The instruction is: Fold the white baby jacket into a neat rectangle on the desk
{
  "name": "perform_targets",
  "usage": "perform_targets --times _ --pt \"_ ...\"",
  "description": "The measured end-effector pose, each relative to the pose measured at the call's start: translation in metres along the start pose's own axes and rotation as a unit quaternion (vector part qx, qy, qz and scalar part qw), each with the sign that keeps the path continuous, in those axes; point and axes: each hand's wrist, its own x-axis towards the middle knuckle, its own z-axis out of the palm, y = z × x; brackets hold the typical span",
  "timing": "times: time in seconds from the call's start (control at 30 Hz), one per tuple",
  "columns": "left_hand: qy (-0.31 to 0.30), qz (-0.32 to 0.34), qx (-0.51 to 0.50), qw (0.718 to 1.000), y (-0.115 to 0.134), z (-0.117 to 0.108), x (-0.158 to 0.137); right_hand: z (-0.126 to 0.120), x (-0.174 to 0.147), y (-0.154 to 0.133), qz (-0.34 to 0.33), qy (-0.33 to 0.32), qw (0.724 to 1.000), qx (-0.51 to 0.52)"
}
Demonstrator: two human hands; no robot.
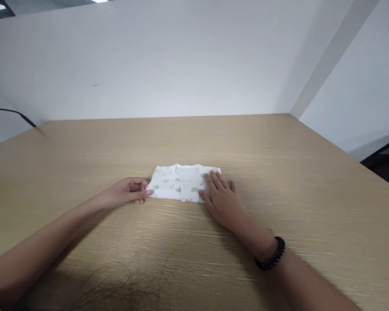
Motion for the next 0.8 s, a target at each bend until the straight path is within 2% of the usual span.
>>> perform_targets --times 0.17,0.33,0.43,0.53,0.7,0.8 --pt "0.016 0.027 0.023 0.999 0.001 0.003 -0.001 0.001 0.001 0.001 -0.004 0.002 1.0 -0.005" --pt "0.021 0.016 -0.069 0.997 -0.004 0.002 0.005 0.005 0.002 0.005 -0.025 0.018 1.0 -0.005" --pt "0.061 -0.004 -0.112 0.992 -0.005 0.002 0.014 0.007 0.004 0.006 -0.069 0.026 0.997 0.016" --pt "0.112 -0.01 -0.082 0.99 -0.002 0.002 0.03 0.006 0.006 0.004 -0.117 0.03 0.991 0.056" --pt "0.124 -0.01 0.002 0.992 0.004 0.0 0.052 -0.001 0.01 0.007 -0.135 0.02 0.983 0.125" --pt "0.108 -0.016 -0.06 0.992 0.005 0.001 0.052 -0.003 0.012 0.015 -0.135 0.015 0.978 0.156"
